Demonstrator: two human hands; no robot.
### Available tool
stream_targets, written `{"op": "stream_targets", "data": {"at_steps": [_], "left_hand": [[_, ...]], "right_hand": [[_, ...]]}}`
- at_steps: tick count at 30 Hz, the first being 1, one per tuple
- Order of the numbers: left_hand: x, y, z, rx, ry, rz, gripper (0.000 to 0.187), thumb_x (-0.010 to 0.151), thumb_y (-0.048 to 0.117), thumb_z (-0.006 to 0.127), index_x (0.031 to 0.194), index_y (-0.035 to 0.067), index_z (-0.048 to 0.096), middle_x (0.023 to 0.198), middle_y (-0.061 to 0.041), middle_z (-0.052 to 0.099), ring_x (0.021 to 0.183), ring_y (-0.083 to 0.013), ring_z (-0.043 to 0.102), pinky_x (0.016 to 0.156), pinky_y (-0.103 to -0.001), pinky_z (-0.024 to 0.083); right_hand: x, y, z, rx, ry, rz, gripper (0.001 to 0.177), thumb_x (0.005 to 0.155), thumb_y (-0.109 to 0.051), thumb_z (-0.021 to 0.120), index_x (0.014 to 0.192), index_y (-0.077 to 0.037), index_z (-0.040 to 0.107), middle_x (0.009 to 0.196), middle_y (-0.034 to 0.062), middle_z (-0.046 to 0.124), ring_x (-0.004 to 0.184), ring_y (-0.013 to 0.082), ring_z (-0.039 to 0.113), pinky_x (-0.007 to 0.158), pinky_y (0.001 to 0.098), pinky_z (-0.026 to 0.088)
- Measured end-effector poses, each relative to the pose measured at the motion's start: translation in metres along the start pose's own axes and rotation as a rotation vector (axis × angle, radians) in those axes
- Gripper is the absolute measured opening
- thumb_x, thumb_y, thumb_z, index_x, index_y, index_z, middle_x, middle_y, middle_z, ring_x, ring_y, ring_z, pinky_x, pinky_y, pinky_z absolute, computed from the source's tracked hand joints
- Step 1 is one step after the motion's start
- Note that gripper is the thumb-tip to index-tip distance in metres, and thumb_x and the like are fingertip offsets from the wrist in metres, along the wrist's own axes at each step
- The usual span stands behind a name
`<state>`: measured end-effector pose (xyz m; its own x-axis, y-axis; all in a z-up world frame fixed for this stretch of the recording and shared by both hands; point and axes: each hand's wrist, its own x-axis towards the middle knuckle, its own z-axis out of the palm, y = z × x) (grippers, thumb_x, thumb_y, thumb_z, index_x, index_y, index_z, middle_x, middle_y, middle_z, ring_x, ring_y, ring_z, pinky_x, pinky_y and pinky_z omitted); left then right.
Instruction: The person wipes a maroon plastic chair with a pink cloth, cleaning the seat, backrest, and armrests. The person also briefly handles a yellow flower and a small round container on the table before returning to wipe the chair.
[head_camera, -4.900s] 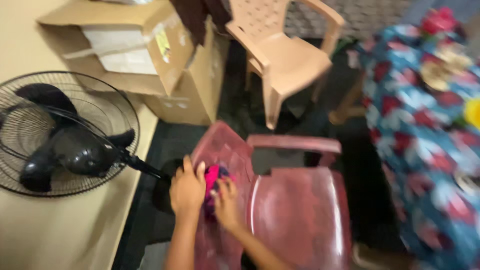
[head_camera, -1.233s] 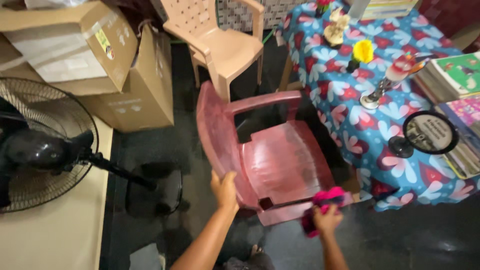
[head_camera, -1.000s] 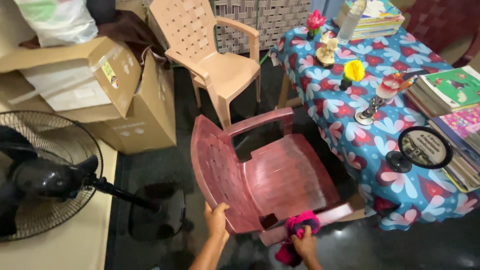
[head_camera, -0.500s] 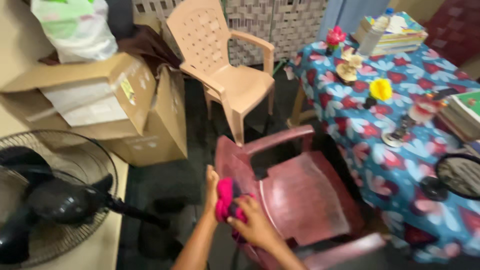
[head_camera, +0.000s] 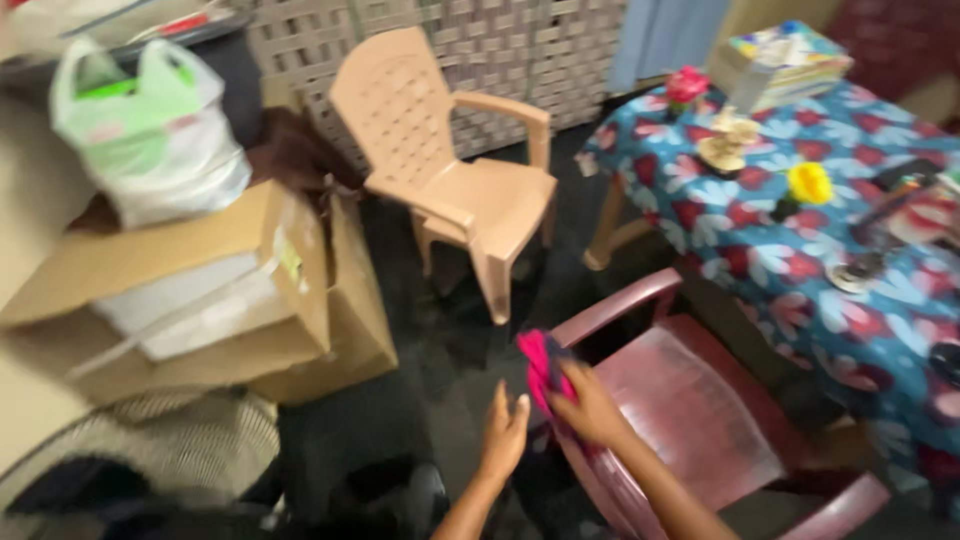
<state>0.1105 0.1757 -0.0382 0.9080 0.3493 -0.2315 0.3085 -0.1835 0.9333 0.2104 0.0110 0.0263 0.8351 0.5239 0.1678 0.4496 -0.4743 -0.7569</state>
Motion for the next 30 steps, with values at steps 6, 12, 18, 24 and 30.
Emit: {"op": "stream_targets", "data": {"at_steps": [6, 12, 18, 24, 30], "left_hand": [[-0.016, 0.09, -0.022, 0.647, -0.419, 0.967, 0.093, 0.067, 0.018, 0.076, 0.154, 0.013, 0.043, 0.158, -0.024, 0.042, 0.149, -0.0467, 0.036, 0.116, -0.066, 0.023], [-0.02, 0.116, 0.024, 1.099, -1.17, 1.024, 0.059, 0.067, 0.017, 0.072, 0.126, 0.021, 0.069, 0.123, -0.012, 0.069, 0.123, -0.0363, 0.061, 0.11, -0.065, 0.037], [-0.005, 0.121, 0.033, 1.239, -1.256, 1.07, 0.053, 0.068, 0.015, 0.077, 0.121, 0.016, 0.069, 0.111, -0.014, 0.072, 0.111, -0.0392, 0.066, 0.086, -0.061, 0.052], [-0.03, 0.2, 0.002, 1.111, -1.238, 1.014, 0.049, 0.071, 0.01, 0.07, 0.119, 0.016, 0.069, 0.103, -0.018, 0.074, 0.101, -0.0397, 0.069, 0.085, -0.053, 0.055], [-0.015, 0.313, 0.003, 1.117, -1.055, 1.011, 0.045, 0.075, 0.008, 0.063, 0.118, 0.016, 0.071, 0.109, -0.019, 0.074, 0.105, -0.0397, 0.07, 0.091, -0.047, 0.055]], "right_hand": [[-0.179, 0.062, -0.054, -0.439, -0.349, 0.442, 0.056, 0.082, -0.026, 0.072, 0.136, -0.016, 0.057, 0.132, 0.0153, 0.058, 0.116, 0.0406, 0.06, 0.097, 0.0483, 0.05], [-0.238, 0.095, -0.036, -0.719, -0.516, 0.701, 0.063, 0.08, -0.023, 0.073, 0.14, -0.024, 0.055, 0.14, 0.0098, 0.053, 0.113, 0.0407, 0.06, 0.094, 0.0524, 0.052], [-0.275, 0.017, -0.024, -0.761, -0.208, 0.478, 0.071, 0.078, -0.02, 0.073, 0.145, -0.032, 0.053, 0.147, 0.0044, 0.047, 0.111, 0.0408, 0.06, 0.09, 0.0566, 0.053], [-0.244, -0.104, -0.105, -0.829, 0.151, 0.226, 0.057, 0.069, -0.012, 0.073, 0.124, -0.024, 0.065, 0.124, 0.0046, 0.061, 0.1, 0.033, 0.063, 0.079, 0.045, 0.056], [-0.192, -0.159, -0.207, -1.005, 0.36, 0.027, 0.056, 0.063, -0.008, 0.074, 0.118, -0.017, 0.068, 0.12, 0.0075, 0.063, 0.101, 0.0337, 0.062, 0.08, 0.0437, 0.052]]}}
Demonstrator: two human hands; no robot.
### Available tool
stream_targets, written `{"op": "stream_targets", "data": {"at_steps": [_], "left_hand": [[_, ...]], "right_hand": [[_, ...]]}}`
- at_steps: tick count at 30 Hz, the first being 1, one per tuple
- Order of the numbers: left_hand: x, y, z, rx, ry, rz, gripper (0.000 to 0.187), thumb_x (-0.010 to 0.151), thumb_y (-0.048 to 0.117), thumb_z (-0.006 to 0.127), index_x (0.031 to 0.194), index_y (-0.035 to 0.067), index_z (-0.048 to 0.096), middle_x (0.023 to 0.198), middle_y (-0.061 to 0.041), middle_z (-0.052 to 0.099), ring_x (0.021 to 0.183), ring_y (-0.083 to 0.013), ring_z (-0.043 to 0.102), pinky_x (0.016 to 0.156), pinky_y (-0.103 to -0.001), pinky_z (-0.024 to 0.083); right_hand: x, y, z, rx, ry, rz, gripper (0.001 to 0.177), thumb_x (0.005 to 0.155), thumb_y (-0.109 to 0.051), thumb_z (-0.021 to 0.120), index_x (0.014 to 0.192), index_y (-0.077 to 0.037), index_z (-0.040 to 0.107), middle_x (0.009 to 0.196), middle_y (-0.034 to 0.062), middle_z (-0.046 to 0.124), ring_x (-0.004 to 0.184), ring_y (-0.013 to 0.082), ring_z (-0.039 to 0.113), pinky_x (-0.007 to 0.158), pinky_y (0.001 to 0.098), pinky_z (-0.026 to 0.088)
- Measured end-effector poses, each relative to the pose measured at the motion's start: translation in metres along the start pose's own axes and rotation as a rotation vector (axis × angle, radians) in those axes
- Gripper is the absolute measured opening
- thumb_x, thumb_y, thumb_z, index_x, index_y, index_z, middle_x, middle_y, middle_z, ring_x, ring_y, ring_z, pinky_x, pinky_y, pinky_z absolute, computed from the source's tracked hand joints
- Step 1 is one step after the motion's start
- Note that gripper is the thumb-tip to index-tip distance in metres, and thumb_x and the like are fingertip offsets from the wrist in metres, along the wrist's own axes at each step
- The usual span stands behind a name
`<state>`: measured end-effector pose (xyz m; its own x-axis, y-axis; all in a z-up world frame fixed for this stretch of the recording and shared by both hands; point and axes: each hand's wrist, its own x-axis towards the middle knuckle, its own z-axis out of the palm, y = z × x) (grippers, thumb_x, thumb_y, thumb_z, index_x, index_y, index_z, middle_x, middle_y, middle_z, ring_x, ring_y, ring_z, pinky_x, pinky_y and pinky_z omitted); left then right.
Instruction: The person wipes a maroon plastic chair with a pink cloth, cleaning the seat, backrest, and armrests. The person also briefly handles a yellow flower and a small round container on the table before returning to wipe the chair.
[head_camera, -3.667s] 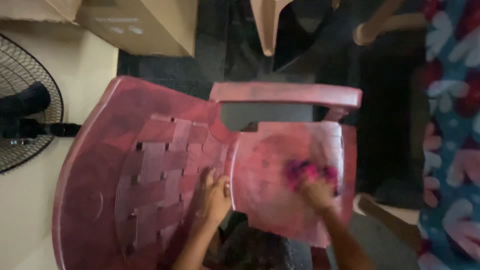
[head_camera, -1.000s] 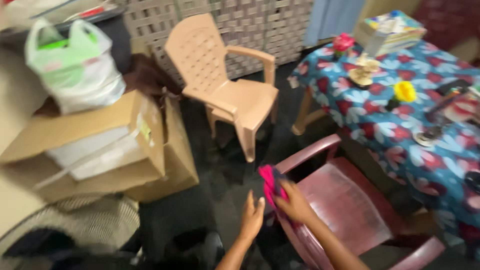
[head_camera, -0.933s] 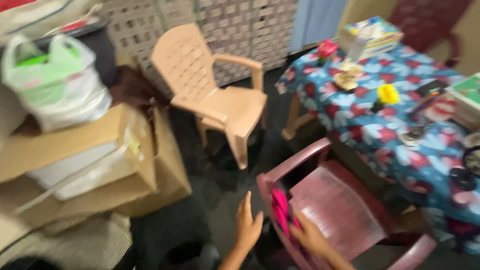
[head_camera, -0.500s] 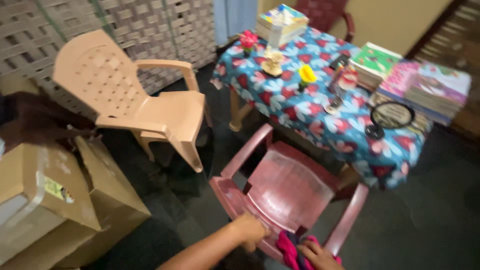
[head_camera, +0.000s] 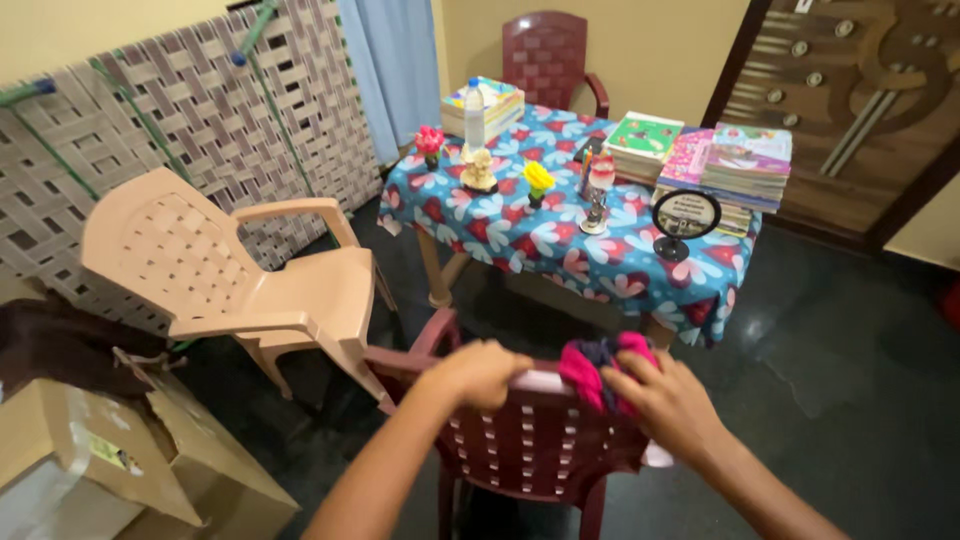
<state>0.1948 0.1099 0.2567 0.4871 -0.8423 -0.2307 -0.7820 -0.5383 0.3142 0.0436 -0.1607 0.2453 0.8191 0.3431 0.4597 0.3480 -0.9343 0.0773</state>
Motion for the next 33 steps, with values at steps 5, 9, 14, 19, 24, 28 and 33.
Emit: {"op": "stream_targets", "data": {"at_steps": [5, 9, 14, 19, 24, 28, 33], "left_hand": [[0.051, -0.043, -0.03, -0.181, 0.065, 0.043, 0.054, 0.073, 0.014, 0.07, 0.126, 0.02, 0.068, 0.112, -0.012, 0.074, 0.106, -0.0341, 0.07, 0.09, -0.044, 0.055], [0.077, -0.071, -0.023, -0.269, 0.392, 0.021, 0.045, 0.076, 0.041, 0.084, 0.114, 0.018, 0.076, 0.104, -0.009, 0.076, 0.101, -0.0295, 0.074, 0.089, -0.038, 0.056], [0.082, -0.055, -0.026, 0.178, 0.686, -0.103, 0.049, 0.086, 0.061, 0.07, 0.116, 0.022, 0.075, 0.096, -0.008, 0.076, 0.106, -0.0301, 0.068, 0.109, -0.056, 0.038], [0.074, -0.05, -0.045, 0.314, 0.767, -0.318, 0.061, 0.081, 0.072, 0.057, 0.112, 0.023, 0.075, 0.131, -0.012, 0.062, 0.132, -0.0343, 0.045, 0.109, -0.074, 0.016], [0.061, -0.101, -0.03, -0.143, 0.795, -0.432, 0.059, 0.095, 0.062, 0.043, 0.133, 0.021, 0.062, 0.141, -0.009, 0.058, 0.137, -0.0294, 0.042, 0.108, -0.075, 0.017], [0.092, -0.127, -0.017, -0.179, 0.795, -0.422, 0.053, 0.103, 0.053, 0.038, 0.132, 0.019, 0.065, 0.137, -0.009, 0.064, 0.136, -0.0301, 0.05, 0.12, -0.063, 0.021], [0.109, -0.163, -0.026, -0.195, 0.792, -0.284, 0.055, 0.106, 0.048, 0.038, 0.132, 0.008, 0.066, 0.138, -0.013, 0.065, 0.132, -0.0343, 0.055, 0.114, -0.053, 0.034]], "right_hand": [[0.034, 0.025, 0.018, -0.012, 0.222, 0.183, 0.052, 0.071, -0.007, 0.074, 0.122, -0.014, 0.067, 0.122, 0.0094, 0.065, 0.102, 0.0347, 0.061, 0.088, 0.0424, 0.052], [0.025, 0.028, 0.043, 0.342, 0.45, 0.591, 0.048, 0.077, -0.024, 0.078, 0.121, -0.009, 0.065, 0.122, 0.014, 0.066, 0.111, 0.0378, 0.063, 0.092, 0.042, 0.052], [-0.008, 0.06, 0.088, 0.531, 0.327, 0.691, 0.051, 0.09, -0.036, 0.07, 0.129, -0.004, 0.062, 0.129, 0.0194, 0.061, 0.121, 0.0405, 0.06, 0.102, 0.0444, 0.047], [0.018, 0.107, 0.136, 0.455, 0.307, 0.675, 0.065, 0.092, -0.037, 0.068, 0.144, -0.003, 0.049, 0.147, 0.0256, 0.047, 0.131, 0.0462, 0.05, 0.106, 0.0475, 0.043], [0.062, 0.076, 0.189, 0.334, 0.428, 0.615, 0.077, 0.088, -0.036, 0.071, 0.151, -0.006, 0.04, 0.157, 0.0338, 0.028, 0.139, 0.0552, 0.036, 0.111, 0.0588, 0.037], [0.105, 0.038, 0.221, 0.342, 0.527, 0.754, 0.085, 0.091, -0.034, 0.073, 0.154, 0.004, 0.031, 0.159, 0.0395, 0.014, 0.144, 0.0602, 0.023, 0.108, 0.0712, 0.026], [0.171, -0.042, 0.241, 0.294, 0.319, 0.613, 0.067, 0.093, -0.023, 0.066, 0.151, -0.004, 0.039, 0.162, 0.0349, 0.014, 0.147, 0.0591, 0.017, 0.112, 0.0737, 0.021]]}}
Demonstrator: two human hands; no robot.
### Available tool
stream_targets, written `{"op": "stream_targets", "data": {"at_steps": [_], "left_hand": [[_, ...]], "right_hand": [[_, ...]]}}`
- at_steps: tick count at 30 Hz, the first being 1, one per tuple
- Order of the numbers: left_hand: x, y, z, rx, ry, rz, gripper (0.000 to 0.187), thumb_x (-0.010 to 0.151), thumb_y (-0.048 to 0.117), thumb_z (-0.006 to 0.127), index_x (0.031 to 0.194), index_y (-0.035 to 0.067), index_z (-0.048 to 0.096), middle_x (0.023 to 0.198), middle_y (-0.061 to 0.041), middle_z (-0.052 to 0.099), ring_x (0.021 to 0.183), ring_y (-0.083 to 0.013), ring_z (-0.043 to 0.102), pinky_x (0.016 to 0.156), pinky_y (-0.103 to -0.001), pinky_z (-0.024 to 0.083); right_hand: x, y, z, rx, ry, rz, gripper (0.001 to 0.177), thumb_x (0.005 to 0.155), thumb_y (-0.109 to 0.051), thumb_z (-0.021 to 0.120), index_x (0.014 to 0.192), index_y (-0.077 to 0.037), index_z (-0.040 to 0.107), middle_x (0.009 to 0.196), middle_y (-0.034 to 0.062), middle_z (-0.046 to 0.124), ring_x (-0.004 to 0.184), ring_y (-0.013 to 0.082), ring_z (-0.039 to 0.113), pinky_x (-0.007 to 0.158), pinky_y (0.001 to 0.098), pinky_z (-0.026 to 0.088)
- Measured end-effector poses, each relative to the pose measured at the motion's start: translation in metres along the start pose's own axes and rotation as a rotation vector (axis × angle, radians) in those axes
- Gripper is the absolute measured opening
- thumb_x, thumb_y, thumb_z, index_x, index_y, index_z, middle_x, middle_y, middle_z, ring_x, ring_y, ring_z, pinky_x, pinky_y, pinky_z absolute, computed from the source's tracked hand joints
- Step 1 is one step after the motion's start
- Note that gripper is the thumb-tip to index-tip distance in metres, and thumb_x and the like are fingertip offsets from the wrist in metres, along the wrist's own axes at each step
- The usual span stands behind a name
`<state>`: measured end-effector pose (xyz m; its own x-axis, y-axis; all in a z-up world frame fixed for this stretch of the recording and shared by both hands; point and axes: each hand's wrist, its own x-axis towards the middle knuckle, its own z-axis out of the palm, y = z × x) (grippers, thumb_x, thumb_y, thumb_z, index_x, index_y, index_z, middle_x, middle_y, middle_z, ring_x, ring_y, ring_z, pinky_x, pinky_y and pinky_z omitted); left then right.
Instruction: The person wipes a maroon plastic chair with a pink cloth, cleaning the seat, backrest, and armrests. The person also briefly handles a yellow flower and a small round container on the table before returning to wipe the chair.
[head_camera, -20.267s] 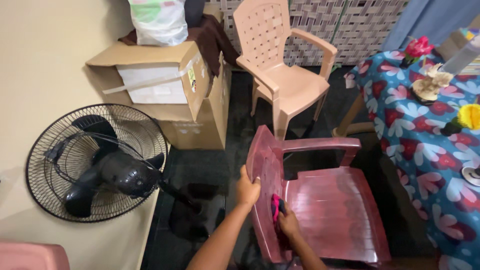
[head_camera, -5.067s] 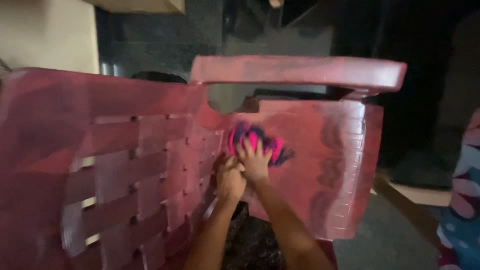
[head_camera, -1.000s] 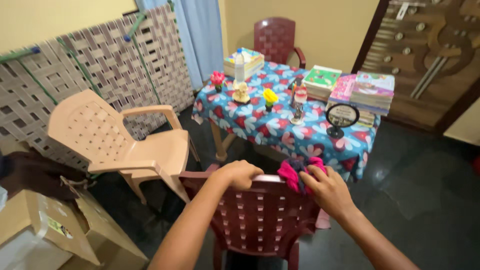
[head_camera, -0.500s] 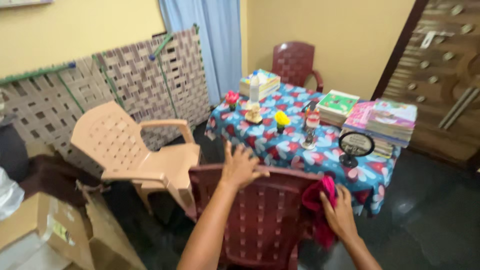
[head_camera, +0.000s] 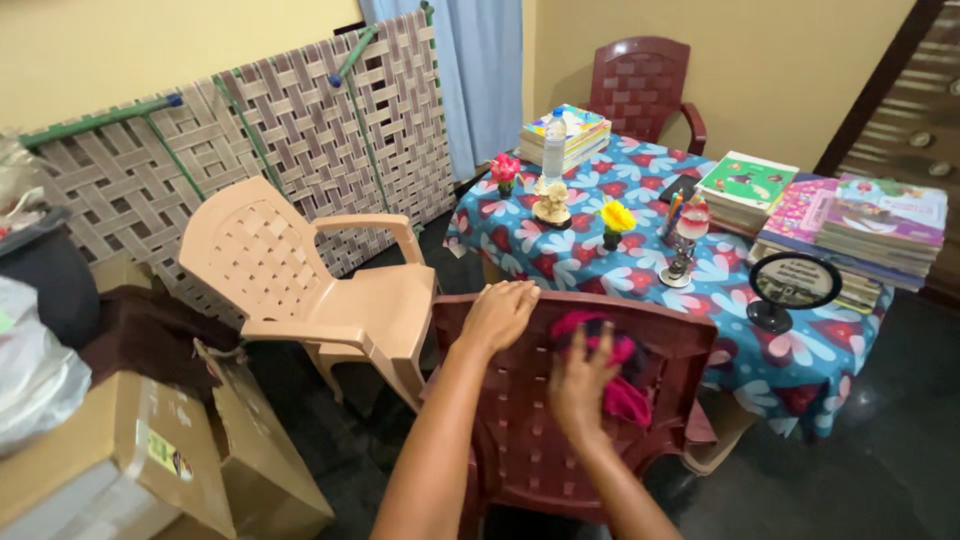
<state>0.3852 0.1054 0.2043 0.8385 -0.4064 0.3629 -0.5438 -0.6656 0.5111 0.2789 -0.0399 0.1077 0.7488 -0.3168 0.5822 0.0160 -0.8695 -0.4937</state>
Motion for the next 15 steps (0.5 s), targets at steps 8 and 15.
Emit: {"op": "stream_targets", "data": {"at_steps": [8, 15], "left_hand": [[0.021, 0.016, -0.031, 0.029, -0.127, -0.004, 0.055, 0.103, 0.051, 0.036, 0.116, 0.015, 0.076, 0.111, -0.018, 0.073, 0.107, -0.041, 0.066, 0.095, -0.053, 0.049], [0.033, 0.001, -0.017, -0.048, -0.183, 0.073, 0.06, 0.104, 0.054, 0.033, 0.098, 0.011, 0.075, 0.1, -0.021, 0.074, 0.096, -0.0455, 0.067, 0.086, -0.058, 0.049]], "right_hand": [[-0.009, -0.077, 0.12, 0.134, -0.432, -0.345, 0.044, 0.098, -0.035, 0.059, 0.134, -0.01, 0.057, 0.14, 0.0142, 0.053, 0.135, 0.0401, 0.052, 0.099, 0.0557, 0.044], [-0.126, 0.021, 0.159, -0.016, -0.619, -0.703, 0.056, 0.085, -0.014, 0.056, 0.141, -0.017, 0.063, 0.144, 0.008, 0.055, 0.107, 0.0483, 0.052, 0.093, 0.0533, 0.045]]}}
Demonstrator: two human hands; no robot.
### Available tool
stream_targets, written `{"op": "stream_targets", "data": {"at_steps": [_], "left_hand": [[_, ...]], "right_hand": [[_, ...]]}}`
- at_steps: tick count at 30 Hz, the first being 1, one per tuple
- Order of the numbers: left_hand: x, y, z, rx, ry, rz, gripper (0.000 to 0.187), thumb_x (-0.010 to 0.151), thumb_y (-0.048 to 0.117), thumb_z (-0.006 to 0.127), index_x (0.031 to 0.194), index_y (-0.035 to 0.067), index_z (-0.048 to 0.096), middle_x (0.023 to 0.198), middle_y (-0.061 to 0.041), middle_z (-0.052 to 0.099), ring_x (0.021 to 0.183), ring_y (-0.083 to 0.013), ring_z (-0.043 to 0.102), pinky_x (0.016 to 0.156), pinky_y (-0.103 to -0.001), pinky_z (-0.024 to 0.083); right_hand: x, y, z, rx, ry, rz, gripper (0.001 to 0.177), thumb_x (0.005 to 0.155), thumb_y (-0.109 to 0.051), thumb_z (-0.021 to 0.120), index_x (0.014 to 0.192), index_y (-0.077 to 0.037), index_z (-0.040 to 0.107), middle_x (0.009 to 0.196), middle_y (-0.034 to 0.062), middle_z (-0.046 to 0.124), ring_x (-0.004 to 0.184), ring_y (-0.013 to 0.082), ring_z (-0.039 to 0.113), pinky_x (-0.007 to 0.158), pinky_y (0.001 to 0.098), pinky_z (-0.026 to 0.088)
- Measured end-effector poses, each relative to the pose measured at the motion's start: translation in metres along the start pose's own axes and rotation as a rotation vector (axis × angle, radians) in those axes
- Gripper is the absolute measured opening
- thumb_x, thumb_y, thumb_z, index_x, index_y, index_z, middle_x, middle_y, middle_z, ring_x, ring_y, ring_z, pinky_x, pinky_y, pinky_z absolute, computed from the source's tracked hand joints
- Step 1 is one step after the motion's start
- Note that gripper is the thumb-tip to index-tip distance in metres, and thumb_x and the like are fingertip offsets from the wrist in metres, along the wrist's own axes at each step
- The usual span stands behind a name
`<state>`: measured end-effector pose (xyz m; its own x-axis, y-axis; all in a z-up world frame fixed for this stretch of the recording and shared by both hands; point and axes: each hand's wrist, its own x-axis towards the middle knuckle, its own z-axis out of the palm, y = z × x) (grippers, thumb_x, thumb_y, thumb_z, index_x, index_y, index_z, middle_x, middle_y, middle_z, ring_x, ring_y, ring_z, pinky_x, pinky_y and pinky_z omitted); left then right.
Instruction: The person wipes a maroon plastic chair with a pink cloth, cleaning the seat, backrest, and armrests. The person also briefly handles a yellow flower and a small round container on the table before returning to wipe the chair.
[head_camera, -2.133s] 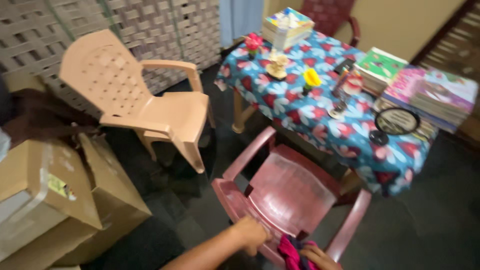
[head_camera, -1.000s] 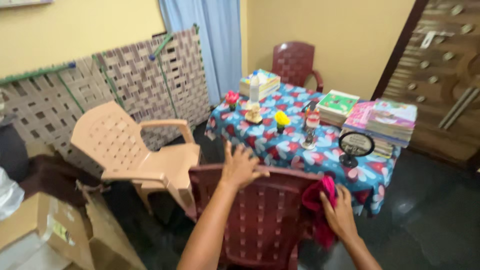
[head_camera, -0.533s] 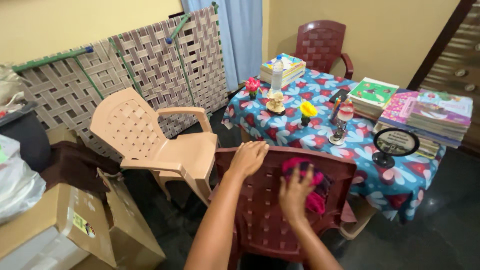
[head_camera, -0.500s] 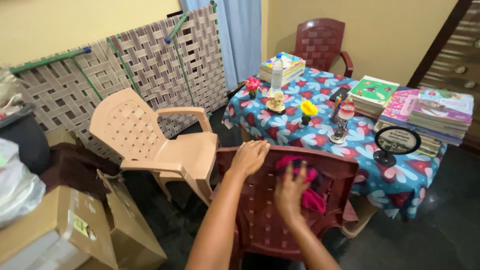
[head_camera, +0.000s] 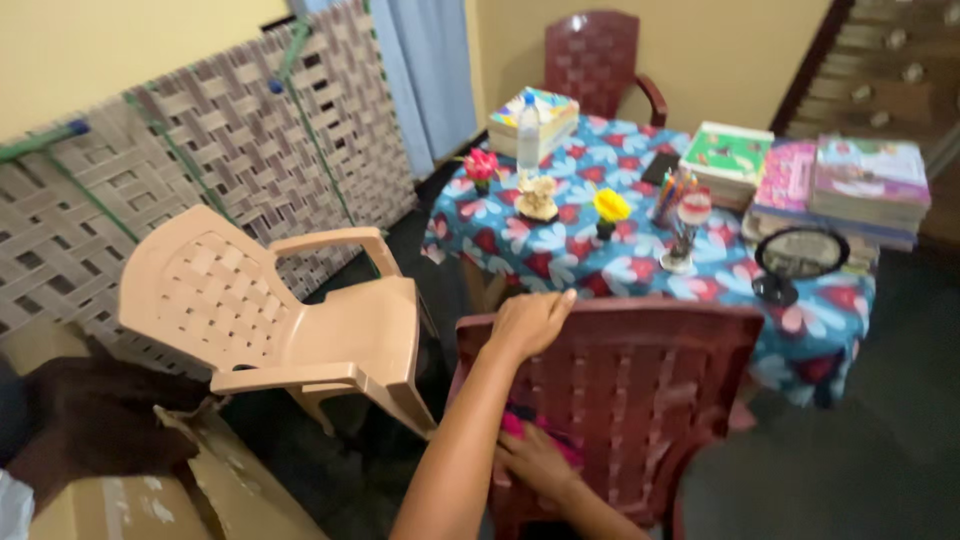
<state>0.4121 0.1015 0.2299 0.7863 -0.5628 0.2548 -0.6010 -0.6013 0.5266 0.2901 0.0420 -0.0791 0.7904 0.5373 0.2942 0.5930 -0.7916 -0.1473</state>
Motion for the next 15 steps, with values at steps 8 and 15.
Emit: {"op": "stream_targets", "data": {"at_steps": [8, 15], "left_hand": [[0.029, -0.008, 0.011, -0.012, -0.051, -0.013, 0.058, 0.102, 0.052, 0.034, 0.098, 0.01, 0.074, 0.102, -0.022, 0.073, 0.098, -0.0451, 0.067, 0.088, -0.058, 0.049], [0.04, -0.016, 0.006, -0.016, -0.069, -0.009, 0.056, 0.103, 0.048, 0.032, 0.099, 0.01, 0.074, 0.103, -0.022, 0.073, 0.1, -0.0449, 0.067, 0.091, -0.057, 0.049]], "right_hand": [[-0.092, 0.042, -0.109, -0.167, -0.104, -0.015, 0.038, 0.085, -0.012, 0.06, 0.123, -0.012, 0.066, 0.129, 0.0122, 0.057, 0.118, 0.0422, 0.054, 0.099, 0.0556, 0.045], [0.044, 0.04, -0.232, -0.359, 0.354, 0.636, 0.06, 0.082, -0.03, 0.073, 0.139, -0.022, 0.061, 0.153, 0.021, 0.038, 0.109, 0.0557, 0.051, 0.086, 0.0618, 0.043]]}}
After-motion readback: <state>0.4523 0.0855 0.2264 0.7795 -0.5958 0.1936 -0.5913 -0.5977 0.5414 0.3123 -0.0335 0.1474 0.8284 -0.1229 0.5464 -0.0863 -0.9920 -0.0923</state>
